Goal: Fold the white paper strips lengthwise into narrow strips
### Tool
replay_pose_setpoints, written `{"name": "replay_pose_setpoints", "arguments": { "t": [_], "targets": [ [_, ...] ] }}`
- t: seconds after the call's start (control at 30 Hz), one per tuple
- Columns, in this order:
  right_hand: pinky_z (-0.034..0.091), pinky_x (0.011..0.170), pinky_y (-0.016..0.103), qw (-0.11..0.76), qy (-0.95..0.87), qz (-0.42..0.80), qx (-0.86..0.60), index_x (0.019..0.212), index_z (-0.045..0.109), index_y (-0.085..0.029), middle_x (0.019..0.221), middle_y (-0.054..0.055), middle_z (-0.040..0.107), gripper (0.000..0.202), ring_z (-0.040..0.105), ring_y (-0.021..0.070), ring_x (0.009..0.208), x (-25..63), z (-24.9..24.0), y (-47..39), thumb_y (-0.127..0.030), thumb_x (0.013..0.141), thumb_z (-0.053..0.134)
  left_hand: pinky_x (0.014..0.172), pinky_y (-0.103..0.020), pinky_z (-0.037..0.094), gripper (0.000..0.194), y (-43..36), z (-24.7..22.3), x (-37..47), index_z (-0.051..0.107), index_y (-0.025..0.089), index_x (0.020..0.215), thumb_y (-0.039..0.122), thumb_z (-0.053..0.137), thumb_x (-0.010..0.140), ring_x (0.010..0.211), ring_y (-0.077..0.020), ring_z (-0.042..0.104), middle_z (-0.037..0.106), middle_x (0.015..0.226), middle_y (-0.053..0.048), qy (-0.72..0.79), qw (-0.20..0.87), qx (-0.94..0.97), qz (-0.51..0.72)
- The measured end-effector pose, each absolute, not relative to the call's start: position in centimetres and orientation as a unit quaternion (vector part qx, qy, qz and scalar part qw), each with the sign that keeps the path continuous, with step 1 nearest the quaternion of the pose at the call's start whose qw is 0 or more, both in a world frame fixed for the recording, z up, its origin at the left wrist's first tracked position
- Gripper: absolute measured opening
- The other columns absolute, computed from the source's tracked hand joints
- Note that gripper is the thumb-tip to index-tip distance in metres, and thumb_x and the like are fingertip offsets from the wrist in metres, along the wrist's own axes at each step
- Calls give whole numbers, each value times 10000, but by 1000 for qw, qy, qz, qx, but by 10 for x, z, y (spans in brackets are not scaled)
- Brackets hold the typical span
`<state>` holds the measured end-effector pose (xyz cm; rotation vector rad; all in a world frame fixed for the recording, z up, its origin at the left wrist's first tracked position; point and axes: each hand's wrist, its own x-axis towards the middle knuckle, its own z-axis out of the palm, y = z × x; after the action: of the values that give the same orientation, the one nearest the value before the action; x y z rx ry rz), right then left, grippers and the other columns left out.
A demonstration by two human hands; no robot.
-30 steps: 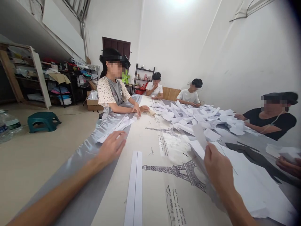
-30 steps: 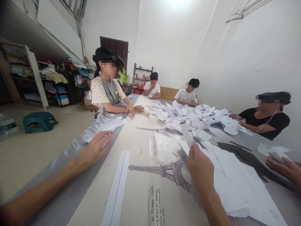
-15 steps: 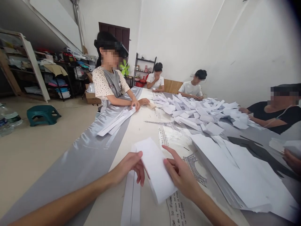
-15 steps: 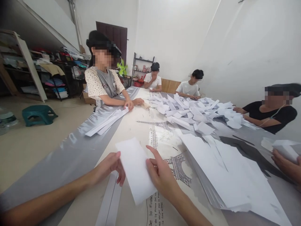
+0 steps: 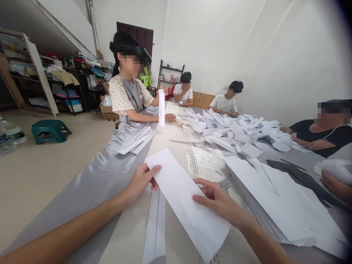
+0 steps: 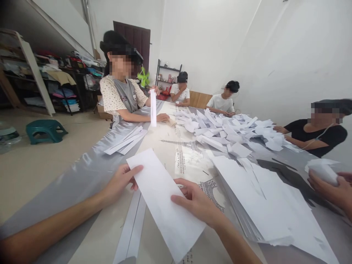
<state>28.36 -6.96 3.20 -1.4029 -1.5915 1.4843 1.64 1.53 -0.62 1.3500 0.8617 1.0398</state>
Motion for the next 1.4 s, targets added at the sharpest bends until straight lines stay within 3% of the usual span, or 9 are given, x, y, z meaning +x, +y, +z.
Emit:
{"name": "replay_pose_setpoints", "arguments": {
  "t": [0.2,0.4,0.6,0.73,0.9,1.23,1.4],
  "targets": [
    [546,638,296,247,-590,557,-530,1334,620,-293,1068,52,756,438,743,221,848,281,29,-68,-395,916,698,431,-210,403,399,25,-1,10,598,140,678,492,726,816,436,-104,550,637,562,-15,389,548,575,466],
    [547,658,330,248,-623,561,-486,1415,551,-282,978,41,760,497,730,230,839,281,23,-66,-342,936,669,493,-234,478,367,26,-4,8,616,146,796,485,756,804,516,-139,627,703,674,-32,393,567,582,431],
    [565,859,428,289,-687,498,-444,1480,492,-329,1250,57,687,527,666,239,995,273,20,-67,-368,970,619,487,-237,492,360,24,-13,11,672,122,811,474,716,872,528,-161,663,732,691,-79,343,608,641,320],
    [544,951,458,298,-694,506,-416,1497,470,-354,1406,51,601,541,636,249,1095,268,20,-68,-342,974,609,483,-238,502,352,23,-17,13,686,117,788,454,706,889,525,-165,663,732,670,-86,336,609,643,319],
    [551,947,459,309,-659,539,-424,1475,493,-338,1367,52,633,613,637,272,1143,268,20,-68,-291,902,707,505,-233,528,333,24,-15,13,678,125,784,442,754,853,536,-155,676,745,701,-70,365,604,615,353],
    [574,786,387,350,-640,487,-481,1269,679,-245,1146,54,732,373,703,261,953,259,4,-64,-367,917,678,459,-239,502,326,15,-15,18,698,143,751,447,747,857,474,-156,640,723,619,-49,343,595,660,307],
    [545,914,443,346,-674,436,-486,1346,636,-278,1273,62,686,427,667,288,1061,256,7,-65,-383,932,654,445,-237,471,372,16,-14,18,693,138,697,466,724,871,456,-153,616,696,569,-60,364,600,640,312]
  ]
}}
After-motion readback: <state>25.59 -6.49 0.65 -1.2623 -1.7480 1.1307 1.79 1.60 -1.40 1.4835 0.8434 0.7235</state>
